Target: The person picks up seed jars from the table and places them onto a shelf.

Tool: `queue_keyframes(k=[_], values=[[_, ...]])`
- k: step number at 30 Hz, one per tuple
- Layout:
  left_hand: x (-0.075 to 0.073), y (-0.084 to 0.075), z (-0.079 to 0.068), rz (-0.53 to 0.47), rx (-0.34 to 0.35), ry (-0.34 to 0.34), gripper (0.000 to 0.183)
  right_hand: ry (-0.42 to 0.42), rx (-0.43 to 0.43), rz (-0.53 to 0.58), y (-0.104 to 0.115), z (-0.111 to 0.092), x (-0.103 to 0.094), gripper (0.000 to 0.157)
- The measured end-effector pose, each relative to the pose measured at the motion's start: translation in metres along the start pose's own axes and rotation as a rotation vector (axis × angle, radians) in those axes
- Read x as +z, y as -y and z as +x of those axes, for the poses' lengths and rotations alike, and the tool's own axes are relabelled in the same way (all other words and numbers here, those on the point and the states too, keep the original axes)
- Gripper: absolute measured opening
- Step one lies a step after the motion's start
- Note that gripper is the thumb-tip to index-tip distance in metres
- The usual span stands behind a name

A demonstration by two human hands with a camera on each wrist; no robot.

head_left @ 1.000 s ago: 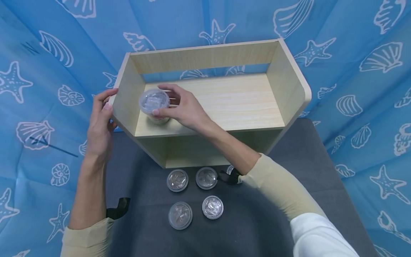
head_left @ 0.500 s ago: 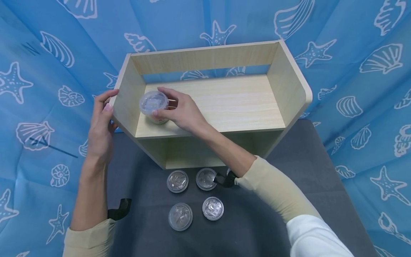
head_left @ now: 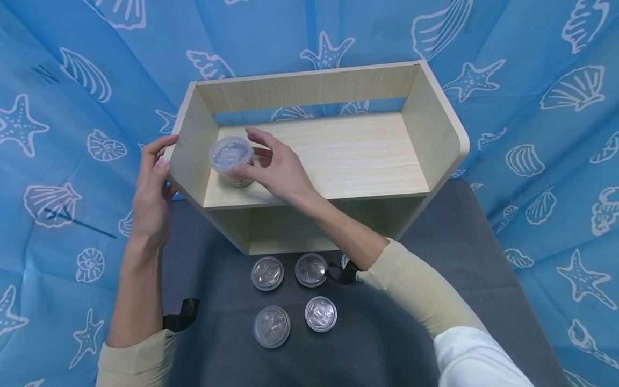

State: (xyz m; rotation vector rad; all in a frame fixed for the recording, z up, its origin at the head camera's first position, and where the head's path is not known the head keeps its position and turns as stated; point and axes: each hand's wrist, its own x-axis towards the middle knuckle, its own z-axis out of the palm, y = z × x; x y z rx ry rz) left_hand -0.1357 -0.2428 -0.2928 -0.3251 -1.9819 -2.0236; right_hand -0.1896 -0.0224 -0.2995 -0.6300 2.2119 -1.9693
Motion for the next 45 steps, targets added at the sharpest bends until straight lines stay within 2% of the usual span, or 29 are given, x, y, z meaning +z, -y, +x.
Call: queue_keyframes(k=[8, 14, 30, 45], values=[[-0.002, -0.001, 0.0, -0.018, 0.012, -0.018, 0.038, -0.073, -0.1, 0.11, -0.001, -0.017, -0.012, 0.056], [0.0, 0.0, 0.0, -0.015, 0.01, -0.01, 0.038, -0.065, -0.109, 0.167, 0.0, -0.033, -0.026, 0.051], [0.003, 0.0, -0.001, -0.029, 0.01, -0.028, 0.037, -0.019, -0.109, 0.208, 0.001, -0.077, -0.056, 0.06], [0.003, 0.0, -0.001, -0.021, 0.008, -0.038, 0.038, 0.038, -0.105, 0.178, -0.003, -0.102, -0.075, 0.062]])
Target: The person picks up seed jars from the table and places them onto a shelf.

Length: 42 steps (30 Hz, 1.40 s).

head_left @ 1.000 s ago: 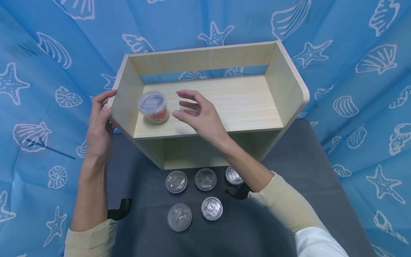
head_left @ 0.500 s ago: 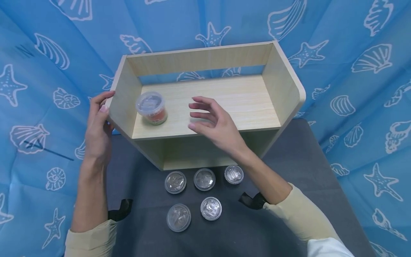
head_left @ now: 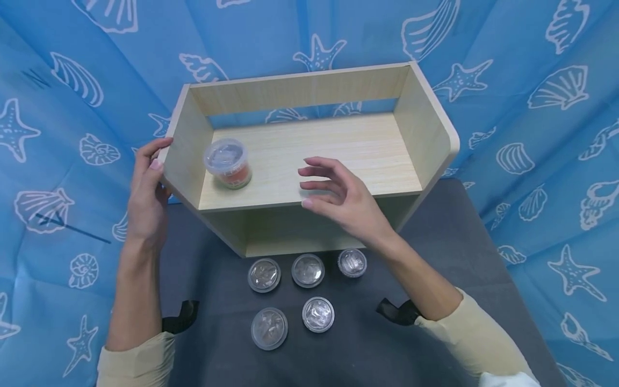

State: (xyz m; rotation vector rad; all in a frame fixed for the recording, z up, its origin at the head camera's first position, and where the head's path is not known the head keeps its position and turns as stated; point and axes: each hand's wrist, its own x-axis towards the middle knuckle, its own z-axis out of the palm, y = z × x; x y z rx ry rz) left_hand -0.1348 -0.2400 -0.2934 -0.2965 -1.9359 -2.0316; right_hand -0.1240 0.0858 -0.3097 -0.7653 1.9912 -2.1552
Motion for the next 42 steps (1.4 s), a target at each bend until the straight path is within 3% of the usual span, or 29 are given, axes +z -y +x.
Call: queue_keyframes(k=[10, 18, 29, 42], values=[[-0.002, -0.004, -0.001, 0.025, -0.024, -0.024, 0.039, 0.036, 0.031, -0.002, -0.007, -0.018, -0.013, 0.062], [-0.001, -0.007, -0.002, 0.048, -0.042, -0.046, 0.04, 0.127, -0.048, -0.074, -0.021, -0.033, -0.03, 0.06], [-0.002, -0.007, -0.003, 0.065, -0.001, -0.081, 0.039, 0.213, -0.051, -0.104, -0.037, -0.05, -0.048, 0.052], [0.005, -0.004, 0.002, 0.066, -0.011, -0.096, 0.038, 0.141, -0.029, -0.142, -0.068, -0.08, -0.057, 0.049]])
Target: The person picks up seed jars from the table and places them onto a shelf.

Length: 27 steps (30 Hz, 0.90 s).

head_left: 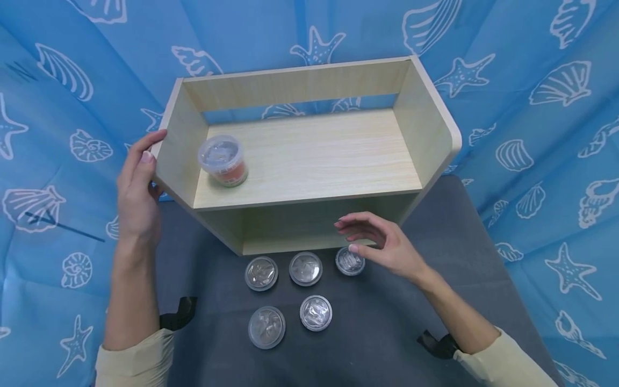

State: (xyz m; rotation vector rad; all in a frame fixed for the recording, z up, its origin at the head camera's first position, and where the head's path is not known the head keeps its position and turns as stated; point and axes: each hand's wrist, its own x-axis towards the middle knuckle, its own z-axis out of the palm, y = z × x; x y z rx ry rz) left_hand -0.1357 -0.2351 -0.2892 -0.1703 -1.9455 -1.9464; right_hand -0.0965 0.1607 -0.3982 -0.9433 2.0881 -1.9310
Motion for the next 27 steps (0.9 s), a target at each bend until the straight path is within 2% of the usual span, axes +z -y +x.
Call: queue_keyframes(k=[6, 16, 27], values=[[0.001, 0.001, 0.001, -0.011, 0.012, -0.009, 0.039, -0.033, 0.037, -0.014, -0.016, -0.012, 0.0, 0.048], [0.005, 0.004, 0.0, 0.026, 0.028, 0.002, 0.04, -0.111, 0.097, -0.043, -0.041, -0.034, 0.002, 0.046], [0.003, 0.004, 0.0, 0.03, 0.041, -0.008, 0.039, -0.191, 0.12, -0.076, -0.072, -0.051, 0.007, 0.049]])
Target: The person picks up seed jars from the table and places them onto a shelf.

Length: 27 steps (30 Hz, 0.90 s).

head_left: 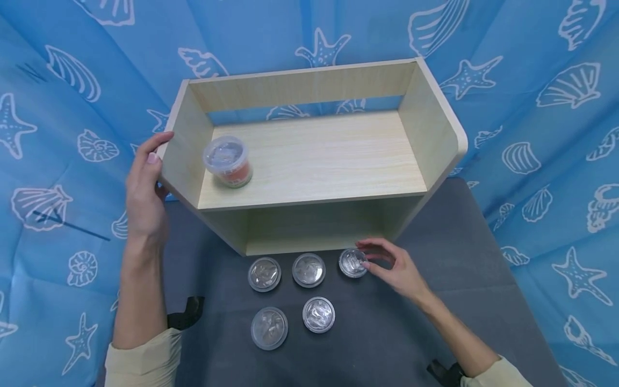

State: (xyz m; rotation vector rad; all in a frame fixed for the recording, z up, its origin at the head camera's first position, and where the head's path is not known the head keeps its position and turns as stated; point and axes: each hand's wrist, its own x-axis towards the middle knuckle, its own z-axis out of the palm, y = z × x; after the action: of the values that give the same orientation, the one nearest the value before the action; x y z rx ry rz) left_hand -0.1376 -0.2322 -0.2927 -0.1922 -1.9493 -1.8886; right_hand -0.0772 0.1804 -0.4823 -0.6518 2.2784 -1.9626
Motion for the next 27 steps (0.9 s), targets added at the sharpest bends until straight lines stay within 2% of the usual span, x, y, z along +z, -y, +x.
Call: queue_keyframes(k=[6, 11, 27], values=[[0.0, 0.001, -0.001, 0.005, -0.004, 0.002, 0.039, -0.041, 0.028, -0.023, -0.016, -0.006, -0.001, 0.049], [0.0, 0.001, -0.001, 0.016, -0.004, -0.001, 0.04, -0.054, 0.047, -0.002, -0.029, -0.008, -0.001, 0.049], [-0.001, 0.001, -0.001, -0.005, 0.012, 0.008, 0.04, -0.088, 0.029, -0.02, -0.06, -0.01, 0.013, 0.062]])
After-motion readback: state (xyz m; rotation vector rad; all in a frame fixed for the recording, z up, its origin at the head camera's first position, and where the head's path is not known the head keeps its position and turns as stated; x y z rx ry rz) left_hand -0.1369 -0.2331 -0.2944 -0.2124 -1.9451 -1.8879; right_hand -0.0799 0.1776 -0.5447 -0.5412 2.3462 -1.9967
